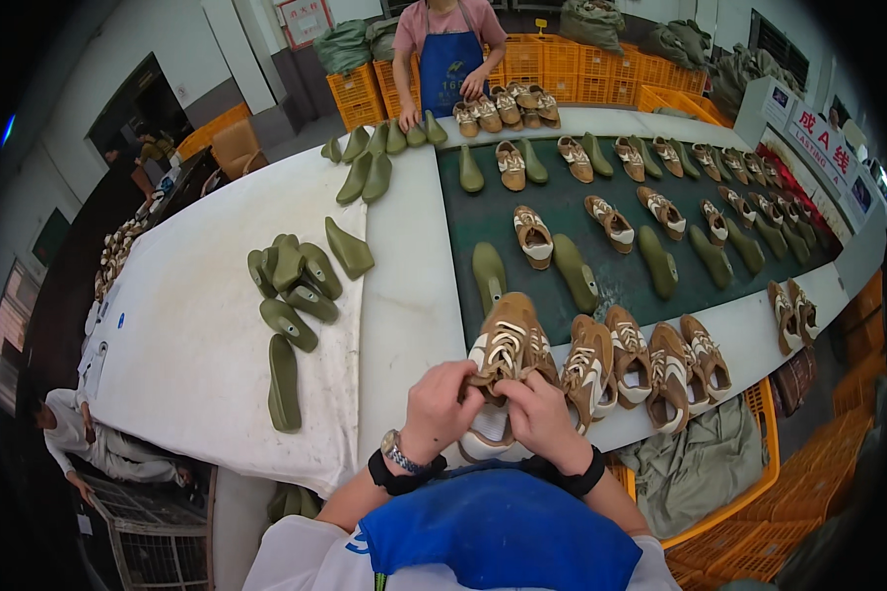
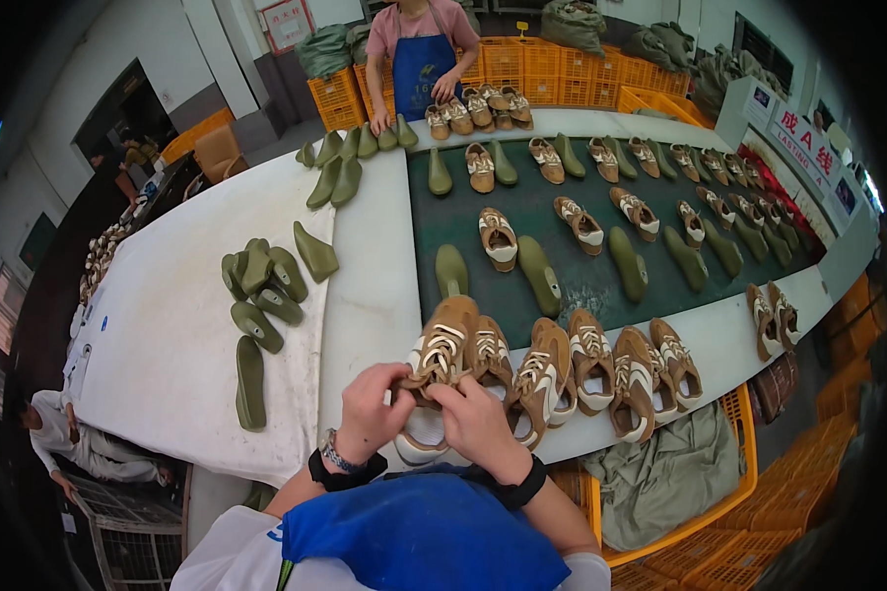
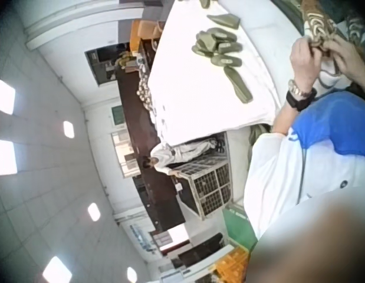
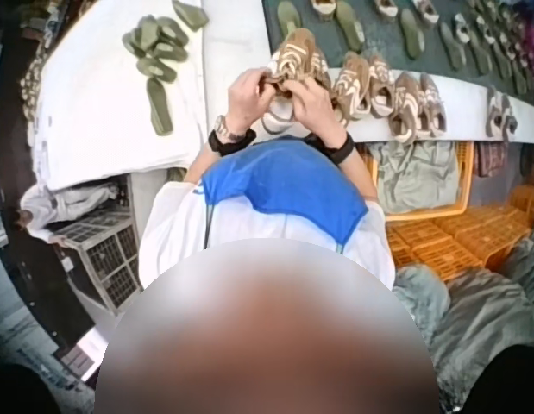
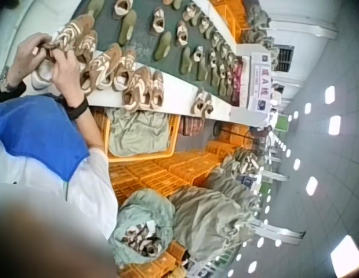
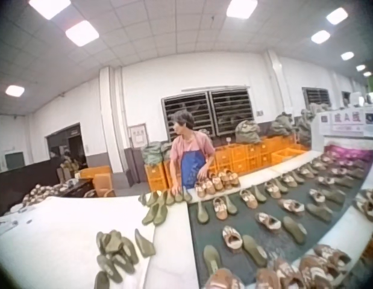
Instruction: The person retrieves brown slip-on shoes from a large sack, inserts green shoe lasts into them, and places the assembled shoes onto a conveyor belt. The person repeats this process for multiple pairs of shoes throughout the clip.
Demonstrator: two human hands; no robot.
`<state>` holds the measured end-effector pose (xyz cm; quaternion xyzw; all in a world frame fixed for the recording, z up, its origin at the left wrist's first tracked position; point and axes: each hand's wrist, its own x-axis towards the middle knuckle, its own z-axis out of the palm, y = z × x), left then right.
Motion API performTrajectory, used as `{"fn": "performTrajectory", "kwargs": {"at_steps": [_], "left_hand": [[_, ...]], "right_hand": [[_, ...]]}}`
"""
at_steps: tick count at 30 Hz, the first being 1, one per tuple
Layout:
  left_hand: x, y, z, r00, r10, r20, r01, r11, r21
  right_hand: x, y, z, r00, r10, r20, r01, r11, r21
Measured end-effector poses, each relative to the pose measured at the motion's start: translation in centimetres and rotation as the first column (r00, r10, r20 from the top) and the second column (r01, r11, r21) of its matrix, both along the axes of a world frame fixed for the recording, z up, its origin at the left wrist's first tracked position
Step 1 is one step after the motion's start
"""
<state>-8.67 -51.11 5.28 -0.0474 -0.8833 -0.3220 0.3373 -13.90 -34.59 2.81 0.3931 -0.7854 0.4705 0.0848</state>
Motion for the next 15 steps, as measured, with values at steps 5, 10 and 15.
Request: {"fn": "performTrajectory", "kwargs": {"at_steps": [5,10,15], "left_hand": [[-0.4,-0.6,-0.1,1.0,0.0,-0.001,0.0,1.0,0.023],[-0.1,-1.1,0.6,0.998,-0.035,-0.054,0.024,0.981,-0.192],[0.3,-0.6,1.2,0.993,-0.097,-0.068,0.079,0.972,-0.223]], "right_hand": [[0.5,-0.2,0.6,0.999,-0.019,0.04,0.021,0.998,-0.055],[0.3,1.0,3.2,0.976,0.011,0.218,0.005,0.997,-0.071],[-0.9,1.0,4.7,0.995,0.009,0.104,0.006,0.99,-0.141]]}}
